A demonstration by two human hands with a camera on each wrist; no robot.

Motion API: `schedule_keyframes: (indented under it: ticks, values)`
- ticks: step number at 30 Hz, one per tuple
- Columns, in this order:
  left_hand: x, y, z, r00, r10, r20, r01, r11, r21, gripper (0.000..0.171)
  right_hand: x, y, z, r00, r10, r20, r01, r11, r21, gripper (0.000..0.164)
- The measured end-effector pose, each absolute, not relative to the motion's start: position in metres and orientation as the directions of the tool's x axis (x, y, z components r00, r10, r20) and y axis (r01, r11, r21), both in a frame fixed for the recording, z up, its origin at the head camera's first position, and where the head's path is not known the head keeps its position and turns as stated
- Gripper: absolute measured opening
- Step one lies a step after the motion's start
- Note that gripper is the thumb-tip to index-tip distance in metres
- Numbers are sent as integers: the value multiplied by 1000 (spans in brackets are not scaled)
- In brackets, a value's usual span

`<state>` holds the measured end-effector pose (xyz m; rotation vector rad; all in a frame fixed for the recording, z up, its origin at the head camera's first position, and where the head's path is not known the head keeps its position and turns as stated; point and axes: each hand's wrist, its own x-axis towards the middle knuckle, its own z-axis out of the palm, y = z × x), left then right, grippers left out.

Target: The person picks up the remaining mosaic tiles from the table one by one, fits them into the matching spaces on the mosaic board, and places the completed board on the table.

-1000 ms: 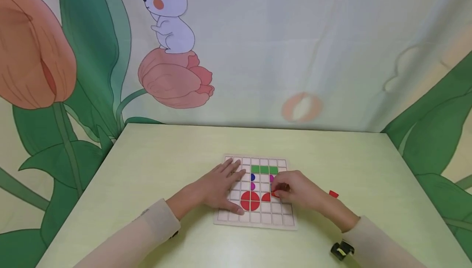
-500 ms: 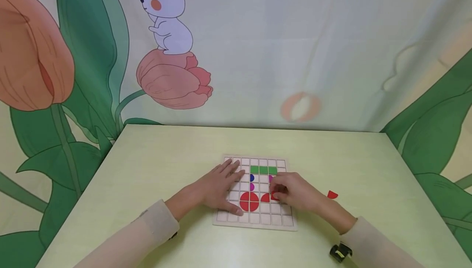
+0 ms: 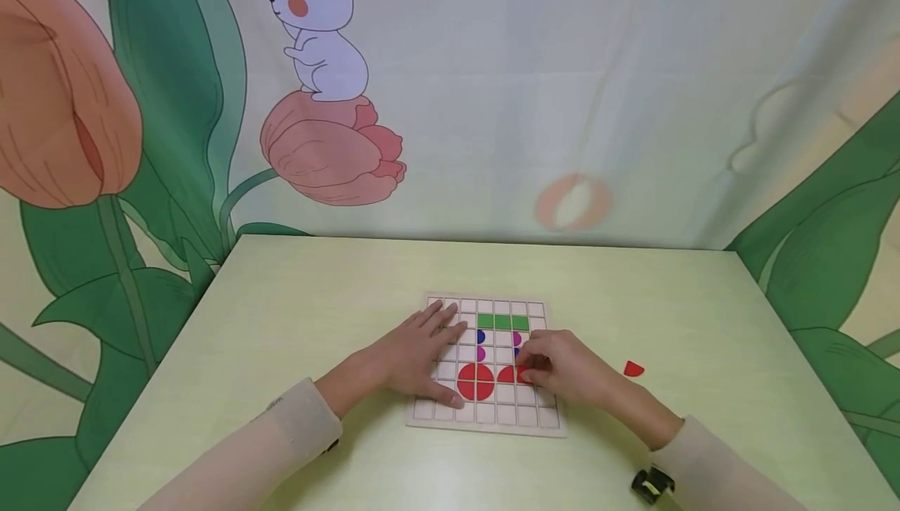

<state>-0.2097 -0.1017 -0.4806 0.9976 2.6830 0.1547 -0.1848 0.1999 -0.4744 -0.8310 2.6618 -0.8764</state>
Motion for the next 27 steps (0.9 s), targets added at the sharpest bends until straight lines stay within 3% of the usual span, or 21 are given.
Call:
schedule_keyframes:
  ticks: [14, 27]
  values:
    - [-208, -102, -482, -726, 654, -213, 622, 756, 202, 124, -181, 202, -473, -796, -605, 8, -515, 672, -532, 18]
    - [-211, -103, -482, -726, 652, -219, 623, 758, 191, 124, -199, 265, -441, -884, -467, -31, -386, 763, -518, 21]
